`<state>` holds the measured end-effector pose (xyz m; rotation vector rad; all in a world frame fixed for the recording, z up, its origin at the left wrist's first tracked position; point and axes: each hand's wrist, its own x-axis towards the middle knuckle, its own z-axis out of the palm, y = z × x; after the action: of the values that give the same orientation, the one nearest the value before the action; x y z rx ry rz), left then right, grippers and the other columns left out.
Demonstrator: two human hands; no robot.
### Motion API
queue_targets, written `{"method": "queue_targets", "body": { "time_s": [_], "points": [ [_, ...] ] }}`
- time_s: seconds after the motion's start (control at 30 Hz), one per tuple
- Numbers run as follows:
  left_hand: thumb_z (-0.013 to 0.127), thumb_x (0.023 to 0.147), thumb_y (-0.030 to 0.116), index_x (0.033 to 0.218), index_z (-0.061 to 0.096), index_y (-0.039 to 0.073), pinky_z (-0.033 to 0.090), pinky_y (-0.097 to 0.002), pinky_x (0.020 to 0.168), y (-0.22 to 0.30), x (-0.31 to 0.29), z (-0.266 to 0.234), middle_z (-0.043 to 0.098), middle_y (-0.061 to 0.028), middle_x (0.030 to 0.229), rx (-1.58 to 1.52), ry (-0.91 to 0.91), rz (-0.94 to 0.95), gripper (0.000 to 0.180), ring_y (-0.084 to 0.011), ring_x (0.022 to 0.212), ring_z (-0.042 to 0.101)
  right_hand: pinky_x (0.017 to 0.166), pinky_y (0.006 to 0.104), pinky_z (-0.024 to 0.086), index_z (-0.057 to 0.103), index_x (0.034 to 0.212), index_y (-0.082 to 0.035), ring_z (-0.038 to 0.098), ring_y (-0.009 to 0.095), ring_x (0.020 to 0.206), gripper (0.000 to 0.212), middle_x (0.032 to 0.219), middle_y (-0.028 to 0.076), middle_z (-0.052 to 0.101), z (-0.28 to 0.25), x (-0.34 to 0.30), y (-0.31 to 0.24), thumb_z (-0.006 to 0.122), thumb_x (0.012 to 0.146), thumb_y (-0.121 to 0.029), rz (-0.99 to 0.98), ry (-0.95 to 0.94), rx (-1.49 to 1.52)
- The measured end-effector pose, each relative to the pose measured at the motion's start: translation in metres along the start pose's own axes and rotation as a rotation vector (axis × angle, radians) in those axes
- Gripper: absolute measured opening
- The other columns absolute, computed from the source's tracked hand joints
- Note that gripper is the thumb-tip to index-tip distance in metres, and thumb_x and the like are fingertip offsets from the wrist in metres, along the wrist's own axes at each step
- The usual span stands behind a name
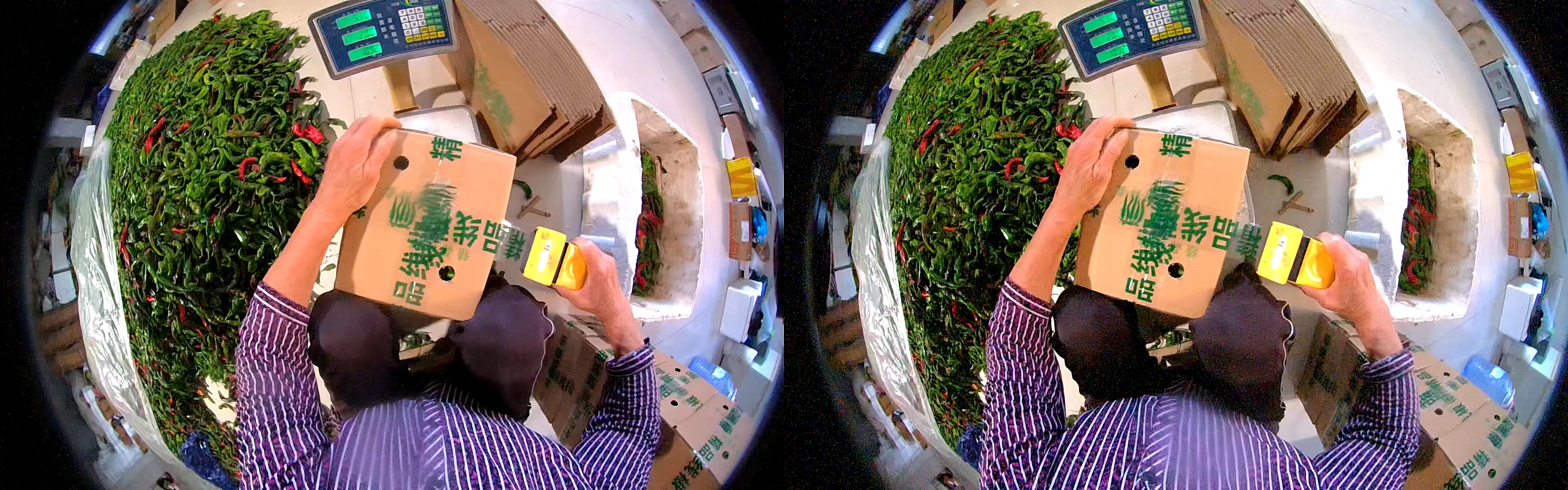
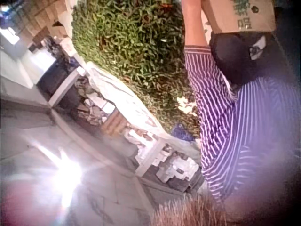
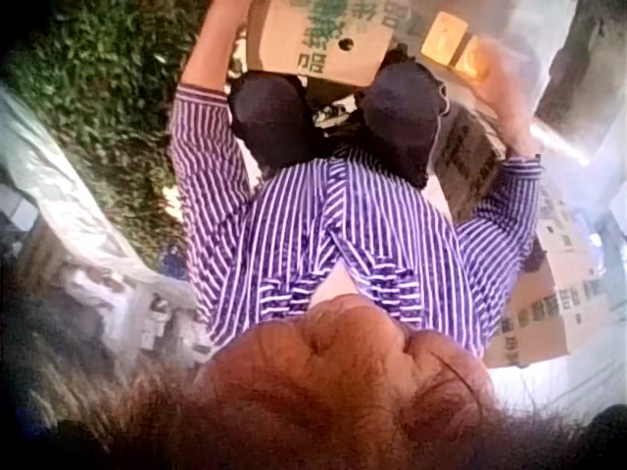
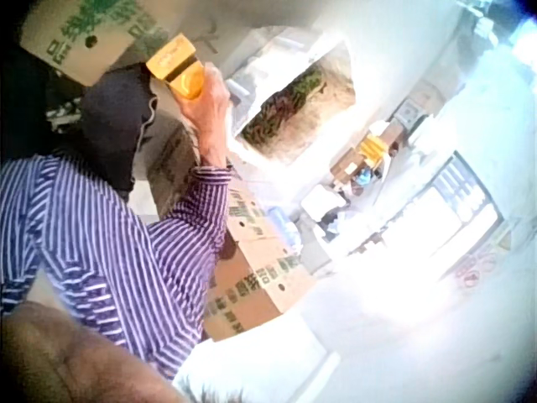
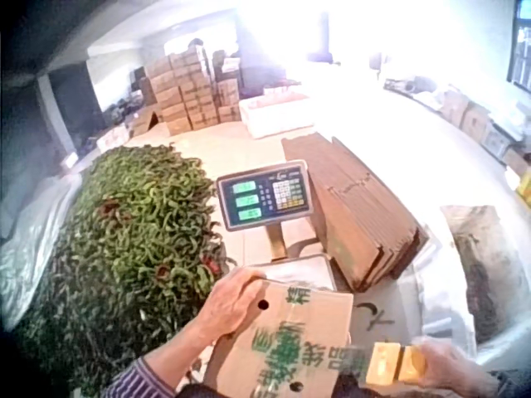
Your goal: The person sorts green peppers from a pile on the floor into a cardboard box, weighs the box on a scale, and seals it with a tape dispenser.
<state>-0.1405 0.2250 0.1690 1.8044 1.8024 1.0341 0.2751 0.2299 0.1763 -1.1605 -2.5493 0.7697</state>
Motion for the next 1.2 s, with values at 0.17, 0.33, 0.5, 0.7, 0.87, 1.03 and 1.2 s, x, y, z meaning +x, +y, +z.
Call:
{"method": "queue_targets", "body": {
  "time_s": [0.17,0.33,0.5,0.7,0.87,1.03,1.2],
  "points": [
    [0.051,0.101,0.025,0.114,0.060,0.004,0.048,-0.0327,0.087,0.002,0.005,-0.004,0.064,-0.0128,0.104,0.012,-0.020,0.010,0.026,-0.0269,0.096,0.063,0.075,0.0445,0.052,0.051,0.111,-0.002,0.063,0.041,0.087,0.057,0.093,0.020,0.061,0.035,-0.045,0.046,0.086,0.069,-0.021,0.155,0.009,-0.010],
    [0.050,0.101,0.026,0.115,0.060,0.005,0.047,-0.0318,0.087,0.001,0.002,-0.002,0.064,-0.0115,0.104,0.023,-0.019,-0.006,0.027,-0.0243,0.096,0.062,0.076,0.0463,0.051,0.050,0.114,-0.004,0.061,0.043,0.090,0.057,0.097,0.021,0.060,0.053,-0.076,0.073,0.084,0.070,-0.017,0.220,0.012,-0.010],
    [0.049,0.102,0.029,0.115,0.060,0.006,0.047,-0.0312,0.087,-0.003,0.001,-0.005,0.065,-0.0092,0.101,0.024,-0.034,-0.078,0.029,-0.0208,0.097,0.061,0.072,0.0500,0.050,0.048,0.107,-0.006,0.062,0.044,0.088,0.045,0.089,0.021,0.061,0.037,-0.042,0.044,0.079,0.077,-0.019,0.190,-0.085,-0.093],
    [0.053,0.100,0.024,0.113,0.062,0.004,0.047,-0.0322,0.088,0.010,0.008,0.007,0.066,-0.0117,0.105,0.033,-0.020,-0.058,0.026,-0.0250,0.097,0.063,0.070,0.0511,0.052,0.053,0.104,-0.005,0.066,0.041,0.082,0.030,0.092,0.023,0.063,0.035,0.030,-0.021,0.067,0.077,-0.009,0.343,-0.376,-0.323],
    [0.050,0.101,0.027,0.115,0.062,0.004,0.046,-0.0300,0.087,0.009,0.007,-0.001,0.066,-0.0102,0.103,0.037,-0.023,-0.113,0.029,-0.0199,0.095,0.061,0.068,0.0365,0.051,0.061,0.097,-0.007,0.067,0.025,0.079,0.017,0.087,0.011,0.067,0.097,0.070,-0.036,0.059,0.083,-0.015,-0.451,-0.157,-0.986],
    [0.049,0.102,0.030,0.117,0.062,0.007,0.044,-0.0288,0.086,0.004,0.003,0.001,0.064,-0.0066,0.100,-0.020,-0.039,-0.149,0.030,-0.0181,0.092,0.057,0.078,0.0420,0.054,0.060,0.107,-0.005,0.069,0.031,0.093,0.040,0.097,0.014,0.070,0.126,0.047,0.022,0.073,0.075,-0.025,0.397,-0.575,-0.345],
    [0.048,0.103,0.033,0.118,0.063,0.008,0.043,-0.0291,0.089,-0.003,0.002,-0.005,0.064,-0.0053,0.105,-0.026,-0.049,-0.196,0.032,-0.0161,0.098,0.057,0.109,0.0405,0.036,0.051,0.134,0.000,0.046,0.033,0.132,0.082,0.132,0.025,0.055,0.115,0.011,0.041,0.069,0.080,-0.058,0.591,-0.467,-0.184]
  ]
}}
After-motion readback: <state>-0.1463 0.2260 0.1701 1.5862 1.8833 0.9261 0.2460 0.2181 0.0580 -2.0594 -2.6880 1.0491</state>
